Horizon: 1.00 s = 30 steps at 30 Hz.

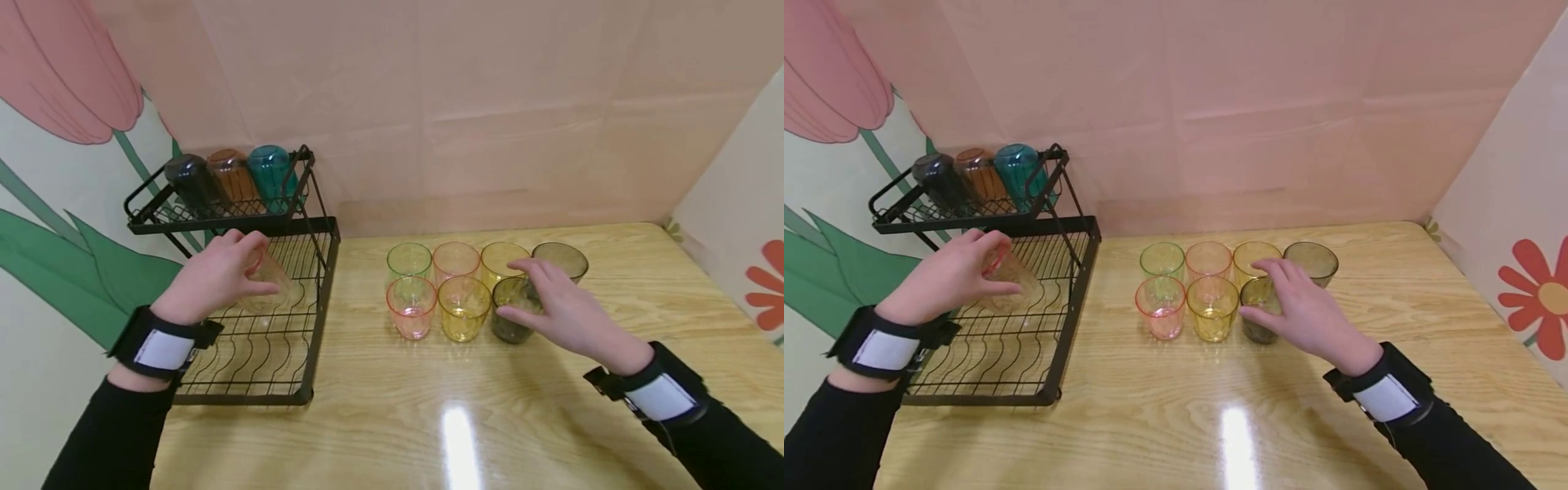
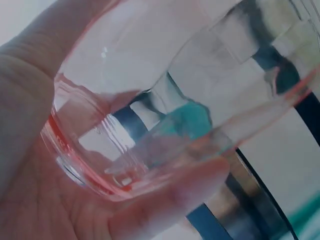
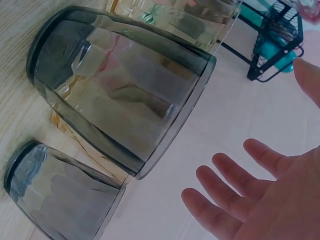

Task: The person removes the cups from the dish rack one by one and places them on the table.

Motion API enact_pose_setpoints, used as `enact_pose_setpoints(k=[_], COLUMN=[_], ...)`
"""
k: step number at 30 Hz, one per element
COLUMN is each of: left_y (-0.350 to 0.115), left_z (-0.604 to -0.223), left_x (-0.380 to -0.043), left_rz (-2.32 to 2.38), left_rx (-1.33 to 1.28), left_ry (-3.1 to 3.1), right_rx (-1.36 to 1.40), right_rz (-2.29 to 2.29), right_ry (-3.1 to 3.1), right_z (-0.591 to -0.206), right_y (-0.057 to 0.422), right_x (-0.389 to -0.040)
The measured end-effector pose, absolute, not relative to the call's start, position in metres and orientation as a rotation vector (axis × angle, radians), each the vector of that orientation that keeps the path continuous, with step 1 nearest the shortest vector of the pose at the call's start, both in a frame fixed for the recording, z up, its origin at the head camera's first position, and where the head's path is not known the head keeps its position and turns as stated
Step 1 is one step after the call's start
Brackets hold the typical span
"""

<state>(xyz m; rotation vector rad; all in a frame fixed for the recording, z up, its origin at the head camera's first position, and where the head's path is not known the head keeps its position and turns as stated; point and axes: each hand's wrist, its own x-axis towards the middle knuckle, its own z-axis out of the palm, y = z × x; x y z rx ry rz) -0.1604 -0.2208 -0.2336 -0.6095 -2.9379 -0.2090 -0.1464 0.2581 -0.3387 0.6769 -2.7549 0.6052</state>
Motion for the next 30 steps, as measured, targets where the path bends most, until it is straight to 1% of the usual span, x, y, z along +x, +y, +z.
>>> enact_pose_setpoints(k=[8, 12, 16, 22, 30], left_y=[-0.156, -0.122, -0.089, -0.046, -0.021], left_z=[-0.236, -0.237, -0.237, -0.237, -0.236], left_x=[-0.171, -0.175, -0.175, -0.169, -0.161], left_rz=[-0.209, -0.198, -0.196, -0.194, -0.334], left_rx=[-0.885, -1.097, -1.275, -1.470, -1.583], left_ry=[-2.893, -2.784, -2.715, -2.636, -2.527], right_rx=[0.665, 0.661, 0.735, 0.853, 0.792], right_rz=[0.710, 0.872, 1.126, 1.742, 2.757], right_ry=[-2.744, -2.697, -2.619, -2.333, -1.615], right_z=[-0.339, -0.342, -0.346, -0.357, -0.364], right_y=[0.250, 0.243, 0.233, 0.204, 0.169], right_x=[-0.146, -0.145, -0.143, -0.135, -0.128])
